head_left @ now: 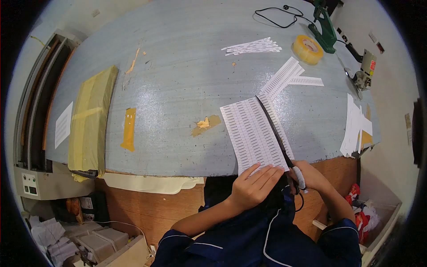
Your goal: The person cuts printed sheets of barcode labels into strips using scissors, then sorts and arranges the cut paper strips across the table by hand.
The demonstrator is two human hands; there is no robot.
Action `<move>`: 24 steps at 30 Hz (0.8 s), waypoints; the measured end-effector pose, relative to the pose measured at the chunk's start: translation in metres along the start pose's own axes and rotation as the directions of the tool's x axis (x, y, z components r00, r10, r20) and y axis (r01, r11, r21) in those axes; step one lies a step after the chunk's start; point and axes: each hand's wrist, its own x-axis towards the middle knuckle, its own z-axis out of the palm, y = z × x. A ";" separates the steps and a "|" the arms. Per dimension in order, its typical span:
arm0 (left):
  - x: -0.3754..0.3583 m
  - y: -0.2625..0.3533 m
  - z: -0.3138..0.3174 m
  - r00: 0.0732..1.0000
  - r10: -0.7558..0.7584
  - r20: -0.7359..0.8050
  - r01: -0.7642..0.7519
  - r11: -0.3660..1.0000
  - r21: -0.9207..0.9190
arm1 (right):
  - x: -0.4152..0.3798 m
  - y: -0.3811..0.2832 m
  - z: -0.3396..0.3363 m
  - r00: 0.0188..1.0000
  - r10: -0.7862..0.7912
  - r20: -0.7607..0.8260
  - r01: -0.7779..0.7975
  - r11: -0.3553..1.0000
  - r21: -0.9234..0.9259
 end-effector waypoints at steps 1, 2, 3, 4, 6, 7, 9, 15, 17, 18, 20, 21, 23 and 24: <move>0.000 0.000 0.000 1.000 0.000 -0.002 0.000 1.000 0.002 | 0.000 -0.002 0.000 1.000 0.016 -0.016 -0.017 0.998 -0.056; 0.000 0.000 0.001 1.000 0.002 0.000 -0.002 1.000 0.002 | 0.000 -0.003 0.000 1.000 0.015 -0.018 -0.016 0.998 -0.054; -0.001 0.000 0.002 1.000 0.009 -0.009 -0.009 1.000 0.004 | 0.000 -0.004 0.000 0.999 0.039 -0.019 -0.039 0.999 -0.034; -0.001 0.001 0.002 1.000 0.017 -0.019 -0.017 1.000 0.005 | 0.000 -0.004 0.000 0.998 0.062 -0.021 -0.063 0.998 -0.013; 0.002 0.000 -0.001 1.000 0.013 -0.016 -0.013 1.000 0.009 | 0.002 0.005 -0.001 1.000 0.018 -0.023 -0.018 1.000 0.007; 0.003 -0.001 -0.003 1.000 0.007 -0.014 -0.007 1.000 0.013 | 0.003 0.008 0.000 0.999 -0.026 -0.024 0.026 0.999 0.026; 0.001 -0.011 -0.008 0.999 -0.028 -0.030 0.029 0.999 0.038 | -0.002 0.009 0.001 0.999 0.043 0.016 -0.045 0.988 0.147; -0.021 -0.036 -0.009 0.993 -0.084 -0.086 0.091 0.993 0.071 | -0.039 0.019 0.014 0.983 0.121 0.140 -0.160 0.935 0.318; -0.028 -0.042 -0.002 0.999 -0.030 0.046 0.030 1.000 -0.001 | -0.048 0.032 0.018 0.973 0.157 0.167 -0.203 0.929 0.309; -0.029 -0.044 0.001 0.999 -0.032 0.043 0.032 0.999 0.003 | -0.053 0.040 0.020 0.988 0.103 0.112 -0.136 0.927 0.350; -0.031 -0.045 0.006 0.965 -0.107 0.238 0.118 0.992 -0.033 | -0.056 0.038 0.018 0.994 0.109 0.005 -0.104 0.937 0.334; -0.032 -0.043 0.006 0.964 -0.109 0.242 0.122 0.992 -0.036 | -0.057 0.041 0.019 0.993 0.114 0.007 -0.110 0.935 0.337; -0.031 -0.040 0.005 0.935 -0.294 0.201 0.200 0.900 0.386 | -0.055 0.048 0.020 0.982 0.144 -0.118 -0.090 0.923 0.375; -0.030 -0.041 0.002 0.934 -0.297 0.198 0.203 0.899 0.389 | -0.057 0.047 0.020 0.983 0.143 -0.115 -0.091 0.924 0.372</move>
